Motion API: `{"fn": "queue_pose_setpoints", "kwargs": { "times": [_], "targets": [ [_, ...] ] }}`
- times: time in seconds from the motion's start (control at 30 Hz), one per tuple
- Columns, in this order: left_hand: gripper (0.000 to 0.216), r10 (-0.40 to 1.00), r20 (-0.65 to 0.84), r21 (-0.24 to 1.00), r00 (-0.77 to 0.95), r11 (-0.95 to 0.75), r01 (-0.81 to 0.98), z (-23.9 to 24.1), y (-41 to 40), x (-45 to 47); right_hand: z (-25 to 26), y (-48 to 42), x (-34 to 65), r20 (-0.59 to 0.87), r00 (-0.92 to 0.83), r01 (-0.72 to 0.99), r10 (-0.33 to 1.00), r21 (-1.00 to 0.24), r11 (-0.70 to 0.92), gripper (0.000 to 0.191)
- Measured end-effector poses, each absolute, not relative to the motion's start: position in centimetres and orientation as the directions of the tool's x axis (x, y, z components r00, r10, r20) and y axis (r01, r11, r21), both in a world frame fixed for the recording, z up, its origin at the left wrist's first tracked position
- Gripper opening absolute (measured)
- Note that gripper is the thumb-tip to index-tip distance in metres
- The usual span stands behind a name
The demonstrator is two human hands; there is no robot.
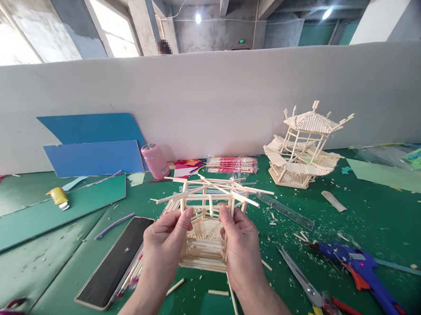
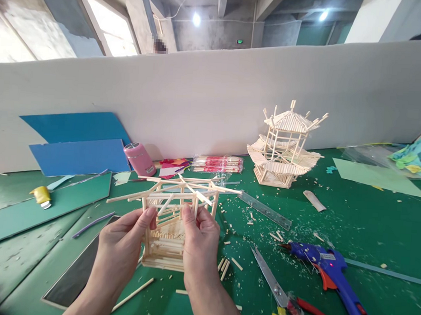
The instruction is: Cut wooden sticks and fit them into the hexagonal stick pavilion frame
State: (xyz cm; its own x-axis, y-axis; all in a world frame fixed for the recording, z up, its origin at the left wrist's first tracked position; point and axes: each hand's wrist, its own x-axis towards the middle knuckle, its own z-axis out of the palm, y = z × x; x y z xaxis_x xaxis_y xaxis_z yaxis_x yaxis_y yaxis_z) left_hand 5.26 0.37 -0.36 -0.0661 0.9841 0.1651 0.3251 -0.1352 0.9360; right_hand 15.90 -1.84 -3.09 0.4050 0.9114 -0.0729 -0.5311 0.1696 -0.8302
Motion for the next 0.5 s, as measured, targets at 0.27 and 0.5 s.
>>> {"fn": "queue_pose_setpoints", "kwargs": {
  "times": [0.27,0.5],
  "targets": [
    [0.031,0.973,0.215,0.919,-0.083,-0.173,0.355,0.00,0.13,5.49,-3.52,-2.08,15.74,-0.075,0.422,-0.529,0.903,-0.829,0.179,0.016],
    [0.029,0.980,0.197,0.938,-0.013,-0.184,0.293,-0.68,0.02,5.16,-3.54,-2.28,15.65,-0.088,0.419,-0.496,0.903,-0.856,0.147,0.020]
  ]
}}
